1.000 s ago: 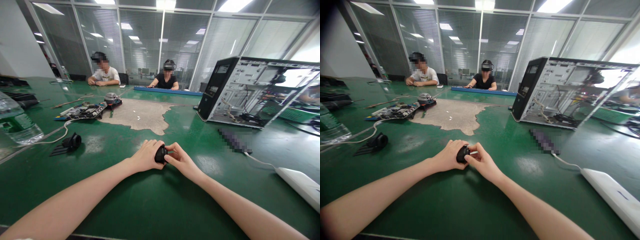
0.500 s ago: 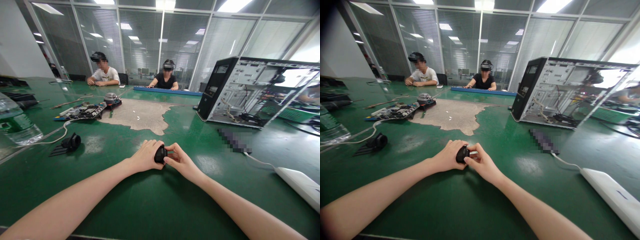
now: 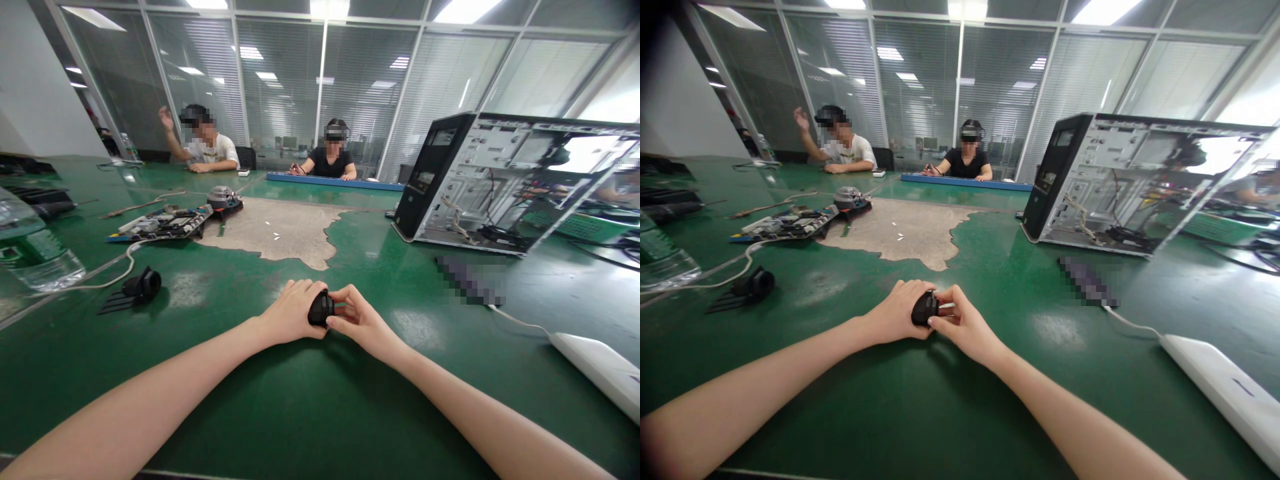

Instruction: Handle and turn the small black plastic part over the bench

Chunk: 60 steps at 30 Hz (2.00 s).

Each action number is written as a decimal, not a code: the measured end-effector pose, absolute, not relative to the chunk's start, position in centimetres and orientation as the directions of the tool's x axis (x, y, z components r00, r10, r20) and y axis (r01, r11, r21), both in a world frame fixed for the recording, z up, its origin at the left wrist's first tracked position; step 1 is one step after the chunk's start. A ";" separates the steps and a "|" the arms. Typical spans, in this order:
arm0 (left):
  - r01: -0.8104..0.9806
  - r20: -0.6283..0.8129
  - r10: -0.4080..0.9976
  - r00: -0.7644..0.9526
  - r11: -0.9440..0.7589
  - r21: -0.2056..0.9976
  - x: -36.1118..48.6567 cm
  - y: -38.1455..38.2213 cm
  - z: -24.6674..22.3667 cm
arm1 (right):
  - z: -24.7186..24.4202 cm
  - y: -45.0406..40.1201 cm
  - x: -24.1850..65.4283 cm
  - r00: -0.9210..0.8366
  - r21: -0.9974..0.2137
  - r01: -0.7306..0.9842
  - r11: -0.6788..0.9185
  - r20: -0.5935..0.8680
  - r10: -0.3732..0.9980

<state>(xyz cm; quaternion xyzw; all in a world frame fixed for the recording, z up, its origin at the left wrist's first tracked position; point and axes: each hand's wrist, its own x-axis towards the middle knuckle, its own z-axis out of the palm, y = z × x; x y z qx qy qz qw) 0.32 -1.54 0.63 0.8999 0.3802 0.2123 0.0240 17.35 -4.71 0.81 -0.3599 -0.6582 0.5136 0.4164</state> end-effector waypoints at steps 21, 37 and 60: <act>0.675 0.363 0.700 0.615 -0.705 0.215 0.4 -1.7 0.8 | 0.5 -4.5 17.0 -0.355 -0.981 0.032 0.193 0.170 0.919; 0.676 0.362 0.700 0.615 -0.705 0.215 0.3 -1.6 0.9 | 0.6 -4.5 17.1 -0.361 -0.984 0.018 0.175 0.157 0.919; 0.676 0.343 0.707 0.619 -0.702 0.226 0.4 -1.6 1.0 | 0.7 -4.2 17.5 -0.393 -0.977 0.078 0.197 0.151 0.907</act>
